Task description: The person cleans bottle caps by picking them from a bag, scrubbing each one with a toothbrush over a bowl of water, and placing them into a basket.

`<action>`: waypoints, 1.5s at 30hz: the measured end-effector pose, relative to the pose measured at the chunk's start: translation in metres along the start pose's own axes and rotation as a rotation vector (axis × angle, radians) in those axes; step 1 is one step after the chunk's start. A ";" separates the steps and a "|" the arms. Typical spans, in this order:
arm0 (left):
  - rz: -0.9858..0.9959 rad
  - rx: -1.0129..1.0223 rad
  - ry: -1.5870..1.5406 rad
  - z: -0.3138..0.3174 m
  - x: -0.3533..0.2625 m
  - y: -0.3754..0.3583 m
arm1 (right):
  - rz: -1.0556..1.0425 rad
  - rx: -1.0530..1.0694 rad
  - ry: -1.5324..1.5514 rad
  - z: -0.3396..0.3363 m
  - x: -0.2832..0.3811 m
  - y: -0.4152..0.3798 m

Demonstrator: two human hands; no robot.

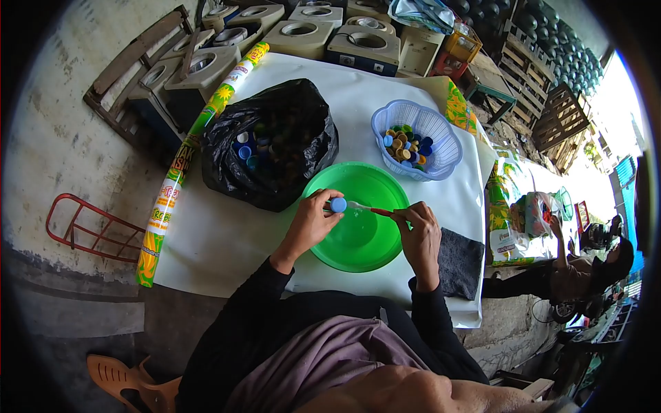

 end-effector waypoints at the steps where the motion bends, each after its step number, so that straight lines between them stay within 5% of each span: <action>1: -0.002 -0.001 -0.005 0.000 0.000 0.000 | 0.052 -0.020 0.039 -0.004 -0.002 -0.002; 5: 0.006 -0.003 0.026 -0.001 0.001 0.001 | 0.175 0.054 0.268 -0.001 0.006 -0.017; 10: 0.061 -0.011 0.060 -0.003 0.001 0.003 | 0.275 -0.033 0.114 -0.007 -0.002 -0.035; 21: 0.149 -0.017 0.135 0.002 0.003 -0.001 | 0.134 -0.023 -0.145 -0.013 0.020 -0.029; 32: 0.169 0.002 0.074 0.003 0.004 0.002 | 0.351 -0.055 -0.015 -0.023 0.010 -0.055; 35: 0.196 -0.009 0.048 0.004 0.005 0.002 | 0.335 0.087 -0.064 -0.017 0.022 -0.056; 40: 0.165 0.035 0.084 0.007 0.005 0.003 | 0.274 -0.066 -0.171 -0.025 0.020 -0.045; 45: 0.164 0.011 0.022 0.007 0.005 0.001 | 0.279 0.015 -0.144 -0.016 0.016 -0.037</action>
Point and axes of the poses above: each hand's wrist, its own y-axis towards the middle knuckle, its own z-axis out of the palm, x = y × z, the point moved 10 cm from there along y, towards the middle knuckle, and after that the axes turned 11 degrees about -y, right-handed, at the moved point
